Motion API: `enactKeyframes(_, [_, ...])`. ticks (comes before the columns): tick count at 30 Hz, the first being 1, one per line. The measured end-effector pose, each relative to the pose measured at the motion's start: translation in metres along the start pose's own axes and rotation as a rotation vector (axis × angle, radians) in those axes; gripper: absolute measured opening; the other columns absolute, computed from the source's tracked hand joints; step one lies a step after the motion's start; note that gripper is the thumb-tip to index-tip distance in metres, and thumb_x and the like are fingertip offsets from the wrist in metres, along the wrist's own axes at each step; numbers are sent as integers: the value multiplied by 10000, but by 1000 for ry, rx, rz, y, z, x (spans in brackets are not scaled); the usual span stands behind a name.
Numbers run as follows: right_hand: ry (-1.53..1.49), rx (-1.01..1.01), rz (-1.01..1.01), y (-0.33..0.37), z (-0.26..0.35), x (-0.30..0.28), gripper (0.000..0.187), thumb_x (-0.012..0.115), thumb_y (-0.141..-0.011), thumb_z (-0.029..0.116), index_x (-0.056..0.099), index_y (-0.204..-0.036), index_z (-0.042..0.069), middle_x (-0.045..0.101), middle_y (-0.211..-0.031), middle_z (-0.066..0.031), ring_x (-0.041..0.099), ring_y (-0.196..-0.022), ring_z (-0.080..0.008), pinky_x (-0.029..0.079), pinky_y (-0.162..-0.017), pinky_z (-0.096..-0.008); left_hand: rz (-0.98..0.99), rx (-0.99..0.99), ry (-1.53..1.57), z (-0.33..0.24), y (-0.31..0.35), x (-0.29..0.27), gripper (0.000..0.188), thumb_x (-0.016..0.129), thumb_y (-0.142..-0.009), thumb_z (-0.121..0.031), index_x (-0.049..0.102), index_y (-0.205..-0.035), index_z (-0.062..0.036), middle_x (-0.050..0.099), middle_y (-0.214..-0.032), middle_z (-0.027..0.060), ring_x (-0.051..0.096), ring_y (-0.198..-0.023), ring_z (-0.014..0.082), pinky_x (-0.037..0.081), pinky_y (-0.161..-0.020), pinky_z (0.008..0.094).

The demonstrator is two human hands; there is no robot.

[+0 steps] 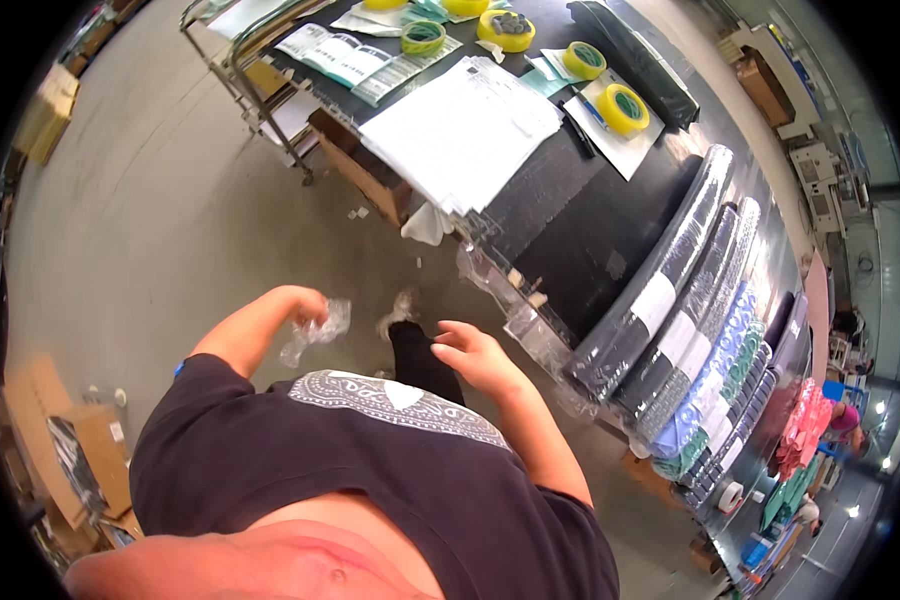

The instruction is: The person labels a black plastic-wrapped roll with a marker, then handles several rolls of fabric or carpet, removing plastic wrap from one and placing it back. They also handle shipping labels and tape rolls on a work table in a warehouse.

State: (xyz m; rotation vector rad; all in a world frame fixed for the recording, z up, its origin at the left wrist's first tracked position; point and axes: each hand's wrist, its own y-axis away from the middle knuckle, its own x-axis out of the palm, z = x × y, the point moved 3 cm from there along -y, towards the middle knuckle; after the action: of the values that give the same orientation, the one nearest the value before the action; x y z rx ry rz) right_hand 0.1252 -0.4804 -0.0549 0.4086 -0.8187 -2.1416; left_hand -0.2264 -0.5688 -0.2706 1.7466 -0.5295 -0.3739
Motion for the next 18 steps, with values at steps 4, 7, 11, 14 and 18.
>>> enactKeyframes(4, [4,-125,-259,-39,28,-37,529,676,-896,70,479,-1384,12,593,-1265,-109,582,-1122,-158,492,-936,-297,-261,16,496,-58,-93,-138,236,678,-830,-134,656,-1060,-91,629,-977,96,603,-718,218,564,-643,420])
enactKeyframes(7, [-176,-250,-289,-80,51,-61,505,698,-880,74,518,-1346,5,619,-1203,-102,601,-1032,-146,506,-911,-298,-336,744,1131,-117,-114,-241,393,683,-859,-261,570,-1191,-84,620,-1101,86,585,-1082,266,531,-896,443])
enactKeyframes(11, [-167,-304,-469,-99,79,-73,450,682,-878,40,554,-1308,9,641,-1164,-91,610,-993,-135,503,-901,-292,-485,476,878,-207,-108,-305,452,671,-861,-313,560,-1236,-86,616,-1162,80,578,-1119,261,500,-938,429])
enactKeyframes(14, [-253,-303,-532,-105,90,-71,397,667,-873,19,589,-1261,5,664,-1108,-85,616,-957,-135,502,-883,-293,-503,251,407,-217,-90,-312,497,662,-862,-352,553,-1269,-87,614,-1208,76,573,-1147,257,476,-970,419])
enactKeyframes(18, [-231,-474,-563,-99,162,-81,334,644,-857,-3,625,-1190,4,666,-1096,-104,622,-928,-156,492,-841,-298,-338,32,-163,-204,-34,-297,559,649,-864,-404,543,-1314,-89,610,-1269,70,567,-1184,252,446,-1012,405])
